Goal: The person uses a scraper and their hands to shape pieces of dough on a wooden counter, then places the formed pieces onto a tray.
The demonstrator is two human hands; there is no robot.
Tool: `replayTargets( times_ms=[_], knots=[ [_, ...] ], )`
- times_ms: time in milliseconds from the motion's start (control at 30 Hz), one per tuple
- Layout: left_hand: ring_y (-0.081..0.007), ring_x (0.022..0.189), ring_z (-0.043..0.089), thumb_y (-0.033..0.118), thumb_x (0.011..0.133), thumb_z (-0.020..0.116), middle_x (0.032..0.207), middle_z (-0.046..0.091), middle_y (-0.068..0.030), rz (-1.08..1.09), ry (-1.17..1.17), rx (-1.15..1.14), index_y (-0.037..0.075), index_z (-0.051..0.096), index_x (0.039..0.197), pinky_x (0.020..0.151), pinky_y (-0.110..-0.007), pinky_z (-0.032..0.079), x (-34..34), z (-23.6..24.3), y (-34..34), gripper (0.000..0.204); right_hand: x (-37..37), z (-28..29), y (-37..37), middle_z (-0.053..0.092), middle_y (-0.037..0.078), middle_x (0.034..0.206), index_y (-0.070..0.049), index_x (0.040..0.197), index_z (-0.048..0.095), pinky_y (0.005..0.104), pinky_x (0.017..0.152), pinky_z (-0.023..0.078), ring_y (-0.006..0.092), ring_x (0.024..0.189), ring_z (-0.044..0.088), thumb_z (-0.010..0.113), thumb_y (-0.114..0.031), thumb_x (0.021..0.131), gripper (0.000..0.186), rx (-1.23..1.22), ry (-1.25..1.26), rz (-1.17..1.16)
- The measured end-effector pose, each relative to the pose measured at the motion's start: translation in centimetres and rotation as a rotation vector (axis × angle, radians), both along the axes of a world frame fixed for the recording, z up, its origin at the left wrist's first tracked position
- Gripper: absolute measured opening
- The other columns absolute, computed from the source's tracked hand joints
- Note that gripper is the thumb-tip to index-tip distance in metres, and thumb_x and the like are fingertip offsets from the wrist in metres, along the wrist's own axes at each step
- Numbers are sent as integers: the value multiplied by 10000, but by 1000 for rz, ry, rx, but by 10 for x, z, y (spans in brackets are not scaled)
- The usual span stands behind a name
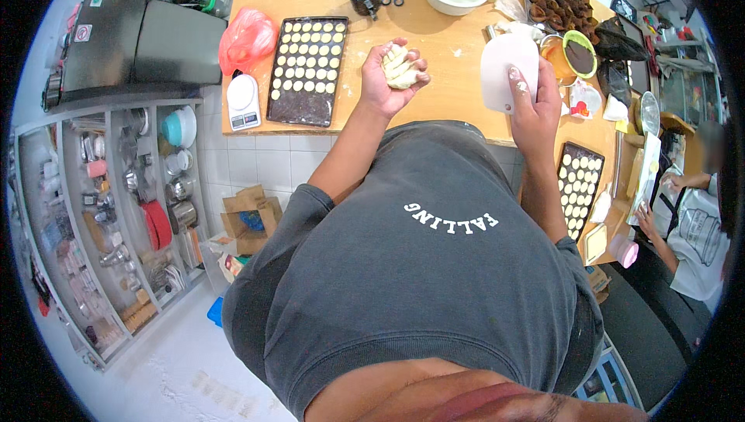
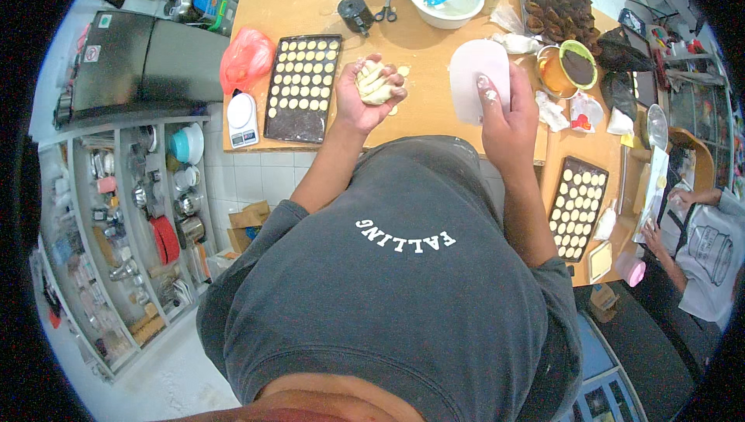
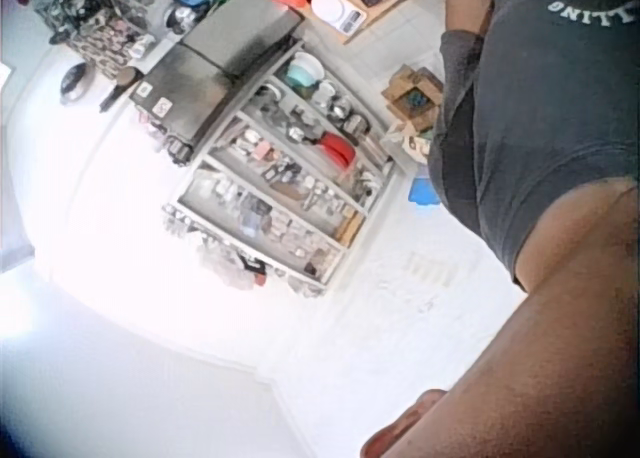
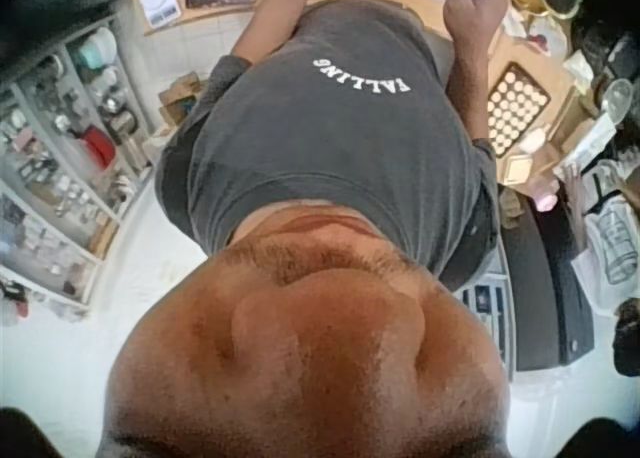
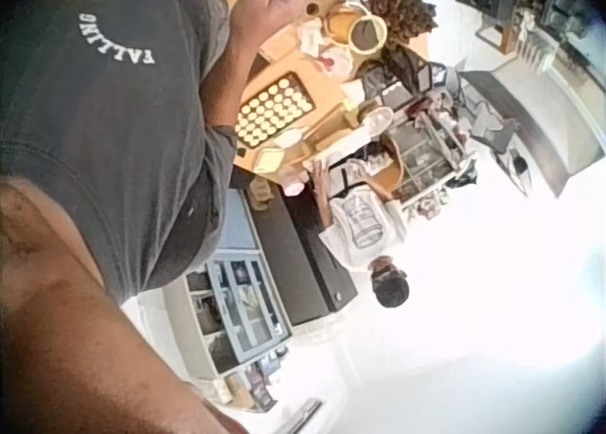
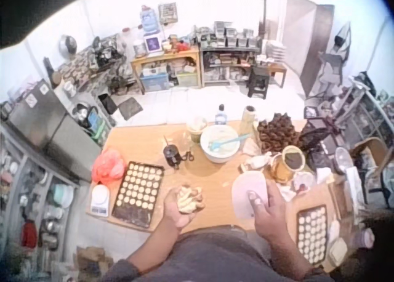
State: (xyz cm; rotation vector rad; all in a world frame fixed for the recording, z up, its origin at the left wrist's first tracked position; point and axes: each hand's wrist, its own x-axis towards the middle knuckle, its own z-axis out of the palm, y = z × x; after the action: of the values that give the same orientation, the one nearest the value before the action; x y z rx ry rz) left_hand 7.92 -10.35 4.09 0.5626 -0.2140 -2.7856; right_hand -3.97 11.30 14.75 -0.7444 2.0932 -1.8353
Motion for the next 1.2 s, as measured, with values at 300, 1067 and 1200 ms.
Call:
replayTargets(
  times_ms=[300,1067,1200],
  knots=[
    [-129,436,409,338,1018,554,590,422,1,-11,-118,-238,177,524,856,392,-286,325,-59,-59,59,230,-49,-12,66,672,77,1121,10,1292,591,275,868,507,109,998,613,600,-90,1016,293,-68,-83,-12],
    [-147,666,566,95,937,699,954,586,-63,80,-327,-352,150,520,1175,556,-281,490,-123,-104,90,303,-140,-43,102,677,91,1099,12,1293,578,302,872,514,136,992,631,590,-98,1013,301,-46,-41,96],
    [-112,514,492,226,922,762,780,562,-21,-66,-454,-493,110,570,1036,424,-289,403,-136,-110,86,252,-141,-37,100,679,92,1102,11,1300,577,307,871,517,139,987,634,589,-94,1011,307,-29,15,95]
  ],
)
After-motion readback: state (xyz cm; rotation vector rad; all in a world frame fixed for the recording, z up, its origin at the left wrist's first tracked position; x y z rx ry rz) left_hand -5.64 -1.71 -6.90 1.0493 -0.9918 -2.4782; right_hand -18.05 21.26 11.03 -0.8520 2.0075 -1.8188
